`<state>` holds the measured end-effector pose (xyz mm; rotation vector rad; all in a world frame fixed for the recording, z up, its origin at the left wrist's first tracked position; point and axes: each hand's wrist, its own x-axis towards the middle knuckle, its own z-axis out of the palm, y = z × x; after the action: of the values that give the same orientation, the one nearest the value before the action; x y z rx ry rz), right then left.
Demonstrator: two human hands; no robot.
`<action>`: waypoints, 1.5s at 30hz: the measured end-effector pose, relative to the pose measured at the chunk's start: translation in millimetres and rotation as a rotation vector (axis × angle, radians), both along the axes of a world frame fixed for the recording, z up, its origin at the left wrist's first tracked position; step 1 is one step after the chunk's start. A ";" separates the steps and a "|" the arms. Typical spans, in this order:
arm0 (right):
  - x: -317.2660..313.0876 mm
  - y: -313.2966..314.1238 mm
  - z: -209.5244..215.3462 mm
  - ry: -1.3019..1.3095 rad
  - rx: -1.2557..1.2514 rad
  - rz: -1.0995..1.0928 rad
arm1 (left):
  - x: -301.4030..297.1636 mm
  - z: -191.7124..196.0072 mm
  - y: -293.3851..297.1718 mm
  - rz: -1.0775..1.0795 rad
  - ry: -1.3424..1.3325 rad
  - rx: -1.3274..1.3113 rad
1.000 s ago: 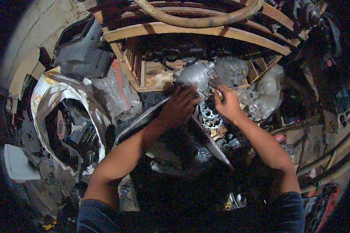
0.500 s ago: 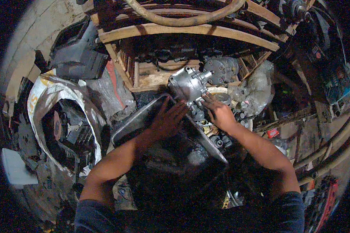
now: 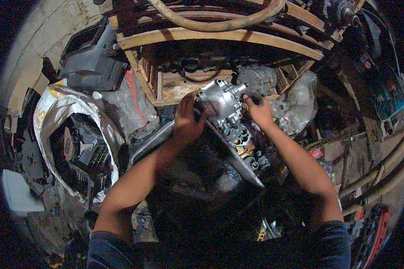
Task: The person retrieves a mechanical component from a wooden crate and places it on the floor. They then use a wrench to tighten bolts on the component, which is positioned on top of a larger circular metal housing.
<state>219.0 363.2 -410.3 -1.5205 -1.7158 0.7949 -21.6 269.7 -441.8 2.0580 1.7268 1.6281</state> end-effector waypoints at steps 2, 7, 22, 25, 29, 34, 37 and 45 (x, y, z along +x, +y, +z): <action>-10.0 4.7 8.8 0.124 -0.337 -0.020 | -4.3 -1.4 17.6 -0.046 -0.117 -0.163; -35.3 7.9 29.0 0.559 -0.638 -0.063 | -11.9 6.7 62.2 -0.068 -0.259 -0.555; -56.1 26.4 8.0 0.956 -0.769 -0.091 | -18.4 -16.1 87.9 -0.018 -0.116 -0.623; -61.5 12.6 11.4 0.923 -0.686 -0.174 | -24.3 -17.8 73.6 -0.046 -0.150 -0.609; -66.2 -9.2 15.6 0.839 -0.574 -0.229 | -27.5 -15.1 47.3 -0.128 -0.151 -0.444; -59.0 -31.6 26.9 0.752 -0.362 -0.239 | -18.4 -5.5 32.6 -0.183 -0.188 -0.390; -47.3 -47.6 39.8 0.577 -0.280 -0.238 | -7.2 0.3 26.8 -0.221 -0.163 -0.342; 10.8 -96.6 85.9 0.322 -0.187 -0.177 | 44.1 1.8 -2.3 -0.421 -0.298 -0.208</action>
<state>229.8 266.5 -324.4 -1.5443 -1.2833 1.0644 22.5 267.3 -440.0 1.8126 1.2099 1.4612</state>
